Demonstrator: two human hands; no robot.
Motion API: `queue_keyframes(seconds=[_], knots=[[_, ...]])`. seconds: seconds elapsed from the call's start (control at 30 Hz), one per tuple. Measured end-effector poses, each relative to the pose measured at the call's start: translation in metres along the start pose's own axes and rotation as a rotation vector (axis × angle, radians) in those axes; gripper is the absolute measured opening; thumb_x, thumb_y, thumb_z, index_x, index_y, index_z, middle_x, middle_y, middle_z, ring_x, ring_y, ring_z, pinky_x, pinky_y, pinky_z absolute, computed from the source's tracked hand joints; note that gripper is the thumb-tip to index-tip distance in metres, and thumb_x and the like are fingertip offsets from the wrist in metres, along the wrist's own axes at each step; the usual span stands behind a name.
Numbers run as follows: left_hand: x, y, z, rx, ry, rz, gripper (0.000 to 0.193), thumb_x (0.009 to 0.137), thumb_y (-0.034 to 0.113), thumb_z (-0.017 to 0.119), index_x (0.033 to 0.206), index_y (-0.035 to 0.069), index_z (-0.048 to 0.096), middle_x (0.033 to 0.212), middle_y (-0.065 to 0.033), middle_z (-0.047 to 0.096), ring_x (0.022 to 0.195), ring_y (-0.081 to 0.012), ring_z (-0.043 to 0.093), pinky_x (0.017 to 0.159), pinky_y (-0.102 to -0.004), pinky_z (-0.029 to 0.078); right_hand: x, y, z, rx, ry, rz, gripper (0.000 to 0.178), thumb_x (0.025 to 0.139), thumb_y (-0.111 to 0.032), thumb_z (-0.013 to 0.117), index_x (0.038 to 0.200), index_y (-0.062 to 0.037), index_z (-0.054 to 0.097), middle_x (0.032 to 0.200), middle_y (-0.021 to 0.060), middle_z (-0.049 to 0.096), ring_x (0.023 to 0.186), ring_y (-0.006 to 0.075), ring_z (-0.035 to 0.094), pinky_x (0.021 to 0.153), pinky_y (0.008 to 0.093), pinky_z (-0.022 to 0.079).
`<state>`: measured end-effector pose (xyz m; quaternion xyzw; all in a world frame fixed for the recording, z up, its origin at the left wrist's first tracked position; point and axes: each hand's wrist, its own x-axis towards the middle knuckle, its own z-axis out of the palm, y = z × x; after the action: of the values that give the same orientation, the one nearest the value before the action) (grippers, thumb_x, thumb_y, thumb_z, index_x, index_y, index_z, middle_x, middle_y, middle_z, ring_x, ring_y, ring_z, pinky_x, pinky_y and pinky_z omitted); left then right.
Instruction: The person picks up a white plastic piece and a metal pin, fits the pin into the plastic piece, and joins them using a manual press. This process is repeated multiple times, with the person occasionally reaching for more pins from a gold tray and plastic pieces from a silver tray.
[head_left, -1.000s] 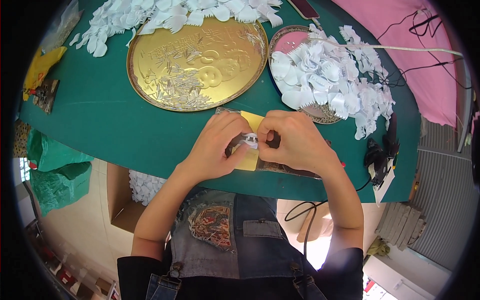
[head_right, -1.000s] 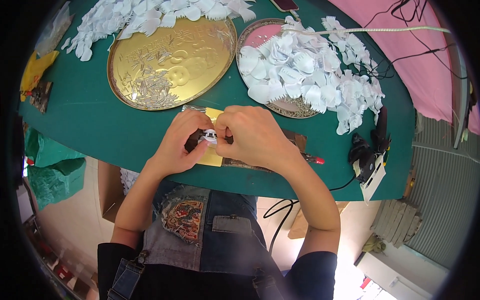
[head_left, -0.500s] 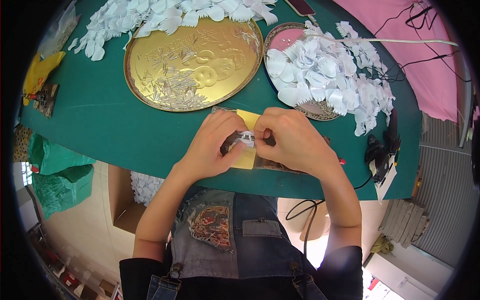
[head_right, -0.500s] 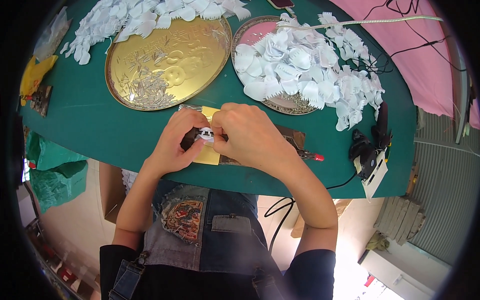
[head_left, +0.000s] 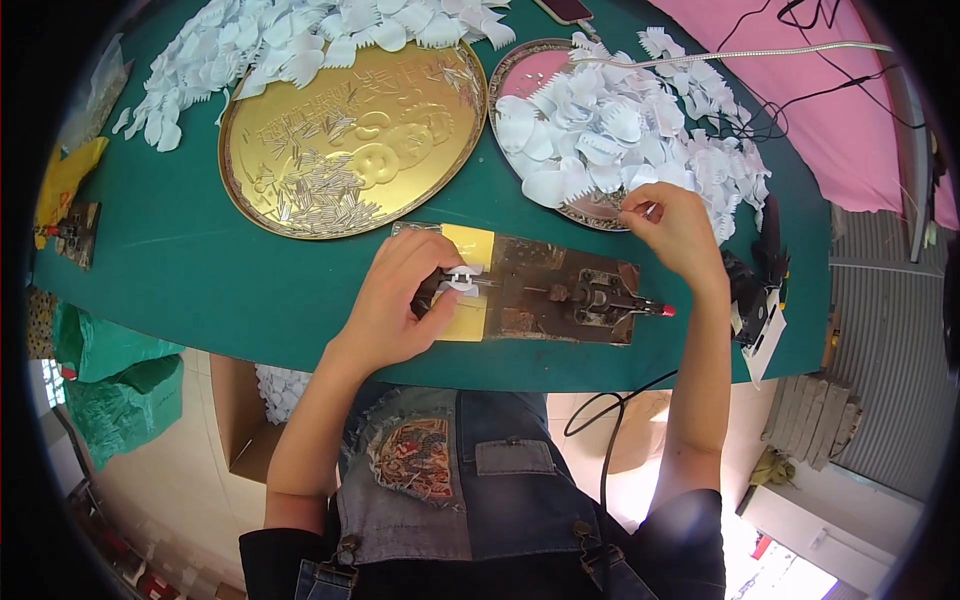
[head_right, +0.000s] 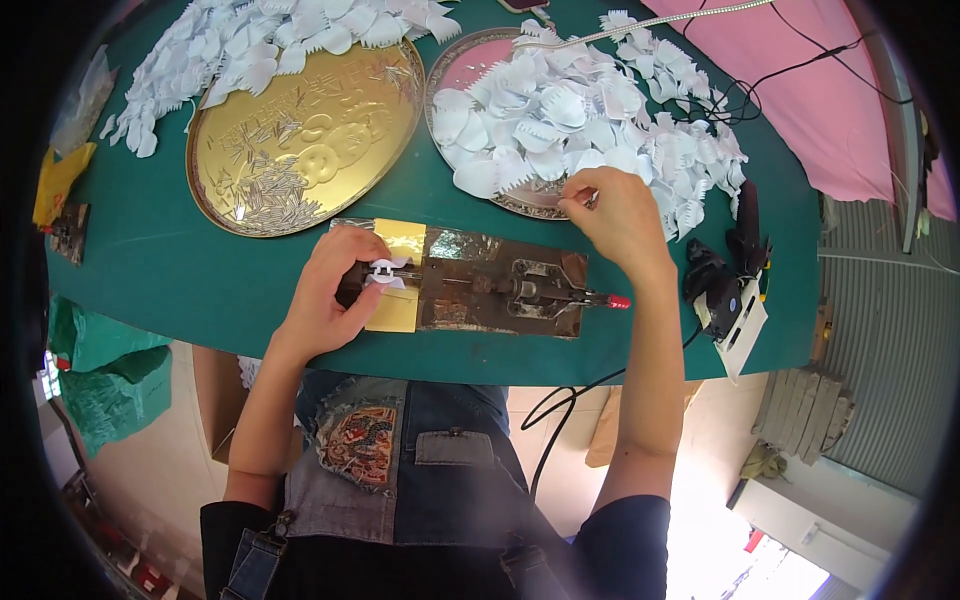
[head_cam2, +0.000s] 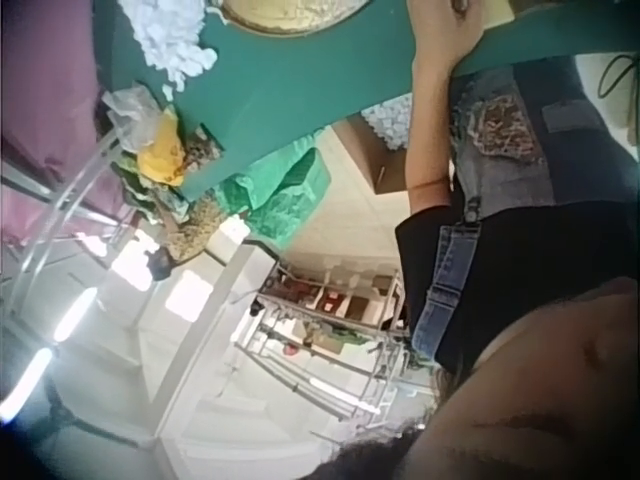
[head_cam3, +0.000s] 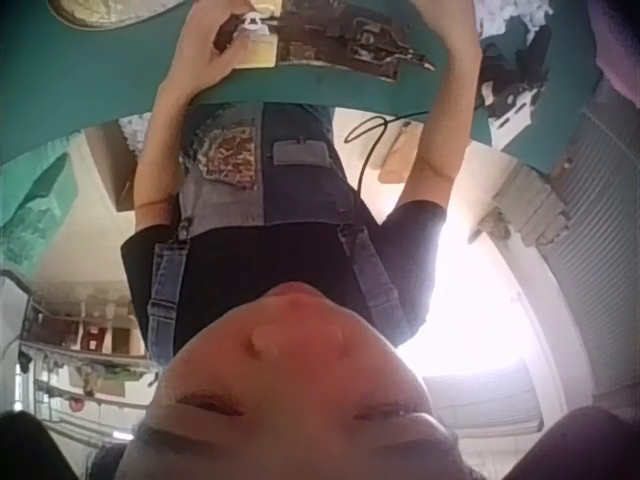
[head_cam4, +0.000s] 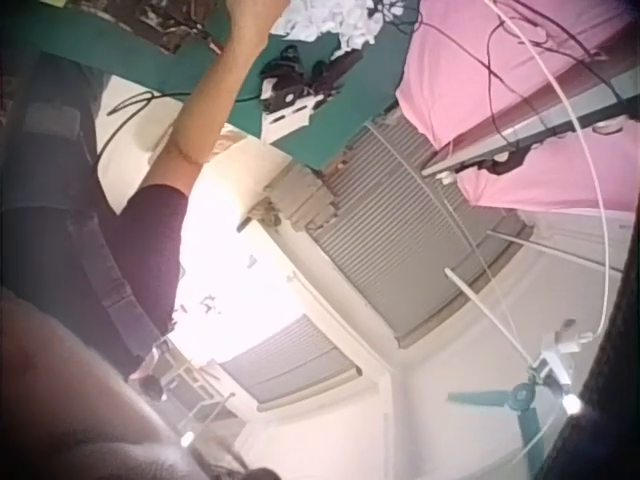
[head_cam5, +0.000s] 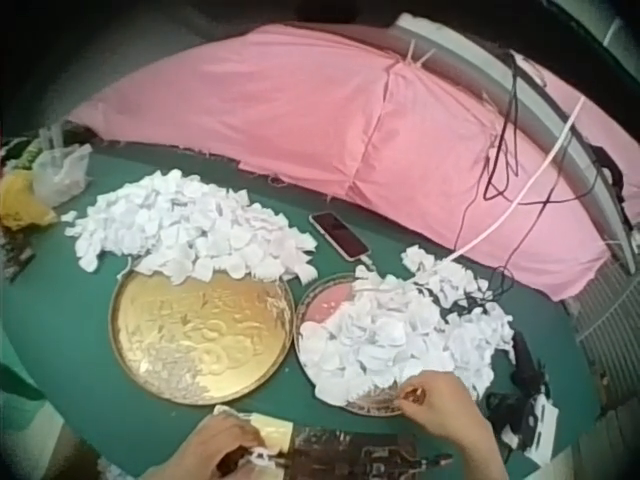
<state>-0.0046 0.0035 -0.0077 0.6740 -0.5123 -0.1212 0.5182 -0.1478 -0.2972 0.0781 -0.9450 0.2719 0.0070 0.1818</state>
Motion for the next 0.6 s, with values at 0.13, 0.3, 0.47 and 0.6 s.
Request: queue_keyframes(seconds=[0.13,0.3,0.47,0.6], knots=[[0.001,0.001,0.0,-0.009,0.0,-0.008,0.029,0.076,-0.002,0.067,0.103,0.002,0.059,0.104,-0.0131,0.064,0.098,-0.034,0.059,0.095,-0.0422,0.044,0.004,0.008,0.013,0.044,-0.007,0.017,0.016,0.079,-0.016,0.077,0.09,-0.0042,0.075,0.08,0.007,0.072,0.071,0.019,0.065,0.068,0.0331,0.052],[0.001,0.0,0.0,-0.003,0.0,0.001,0.029,0.076,-0.002,0.067,0.103,0.002,0.059,0.103,-0.0128,0.064,0.098,-0.0334,0.06,0.094,-0.0419,0.044,0.011,-0.003,0.027,0.05,0.11,-0.052,0.017,0.08,-0.021,0.077,0.089,-0.0066,0.076,0.081,0.0089,0.074,0.077,0.0255,0.07,0.072,0.0376,0.054],[0.001,0.0,0.0,-0.02,0.0,-0.01,0.028,0.076,-0.002,0.067,0.103,0.002,0.059,0.104,-0.0126,0.064,0.098,-0.0332,0.06,0.095,-0.0419,0.044,0.015,-0.001,0.032,-0.001,0.103,-0.065,0.018,0.081,-0.023,0.074,0.083,-0.0052,0.076,0.083,0.0116,0.073,0.076,0.0288,0.07,0.072,0.0391,0.054],[0.002,-0.002,0.001,-0.014,0.003,0.006,0.028,0.075,-0.001,0.068,0.102,0.003,0.059,0.103,-0.0134,0.063,0.097,-0.0339,0.059,0.092,-0.0415,0.044,0.007,-0.009,0.025,0.112,0.217,-0.115,0.014,0.081,-0.018,0.074,0.084,-0.0044,0.076,0.08,0.009,0.073,0.067,0.0214,0.067,0.067,0.0335,0.052]])
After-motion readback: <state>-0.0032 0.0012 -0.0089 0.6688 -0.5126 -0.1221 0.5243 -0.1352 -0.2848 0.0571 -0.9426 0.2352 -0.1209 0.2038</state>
